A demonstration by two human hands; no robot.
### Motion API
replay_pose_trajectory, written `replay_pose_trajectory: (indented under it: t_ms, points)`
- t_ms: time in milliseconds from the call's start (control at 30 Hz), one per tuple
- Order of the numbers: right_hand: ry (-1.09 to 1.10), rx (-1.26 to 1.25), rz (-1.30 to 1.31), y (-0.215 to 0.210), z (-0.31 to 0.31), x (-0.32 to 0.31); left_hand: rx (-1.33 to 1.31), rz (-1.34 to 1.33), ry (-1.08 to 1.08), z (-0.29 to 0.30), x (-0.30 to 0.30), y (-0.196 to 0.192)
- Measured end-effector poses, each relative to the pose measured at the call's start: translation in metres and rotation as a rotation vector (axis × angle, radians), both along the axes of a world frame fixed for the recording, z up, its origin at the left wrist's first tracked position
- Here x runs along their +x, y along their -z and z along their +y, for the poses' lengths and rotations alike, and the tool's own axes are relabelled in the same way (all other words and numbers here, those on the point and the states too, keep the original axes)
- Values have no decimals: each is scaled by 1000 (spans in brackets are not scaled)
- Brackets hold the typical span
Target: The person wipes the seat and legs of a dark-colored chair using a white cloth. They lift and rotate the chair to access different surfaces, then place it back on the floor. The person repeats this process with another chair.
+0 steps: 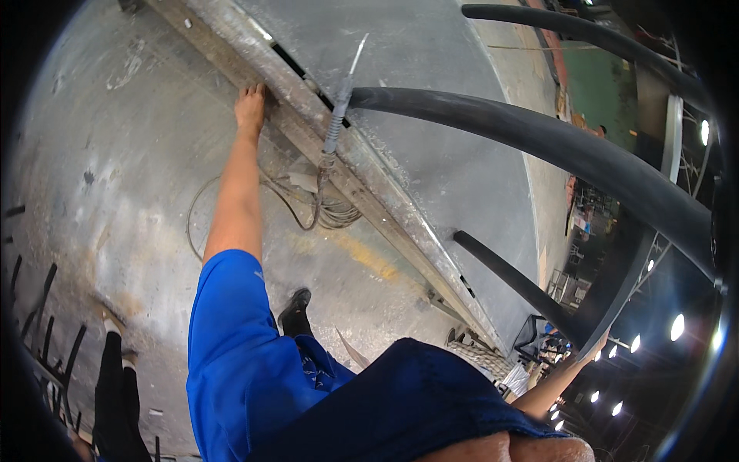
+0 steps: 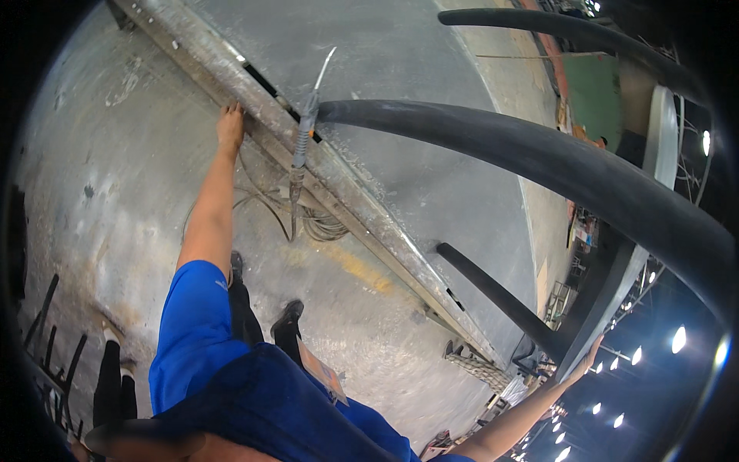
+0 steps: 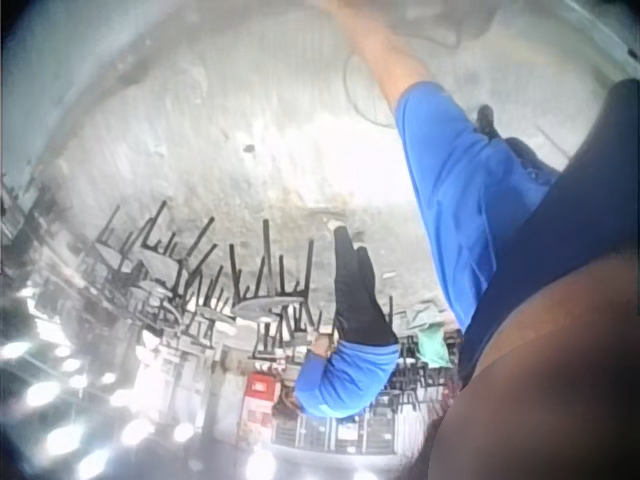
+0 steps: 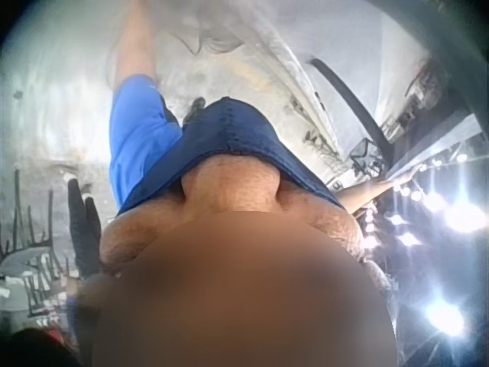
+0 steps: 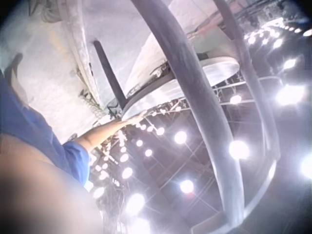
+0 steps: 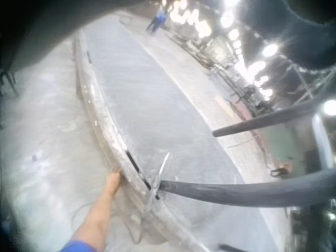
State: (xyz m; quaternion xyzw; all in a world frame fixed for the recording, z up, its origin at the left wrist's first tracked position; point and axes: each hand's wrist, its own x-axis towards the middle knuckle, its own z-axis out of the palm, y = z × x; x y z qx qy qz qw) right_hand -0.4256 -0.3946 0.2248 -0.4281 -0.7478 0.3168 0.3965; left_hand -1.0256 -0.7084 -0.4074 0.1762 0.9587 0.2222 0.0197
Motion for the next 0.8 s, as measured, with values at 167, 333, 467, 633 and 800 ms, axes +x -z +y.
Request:
replay_pose_trajectory:
  t_ms: [167,333,467,633,800]
  points:
    - [57,-256,194,1,-5,-12,-119,136,117,-4,-2,-1]
    - [91,-215,303,15,-18,-36,258,-21,-164,-30,31,-22]
    - [24,-293,409,24,-34,-55,585,30,-417,-81,110,-55]
    - [-86,-441,703,38,-59,-71,821,-95,-506,-163,213,-161]
    - [-259,-626,1045,51,-83,-80,987,310,-441,-193,259,-367]
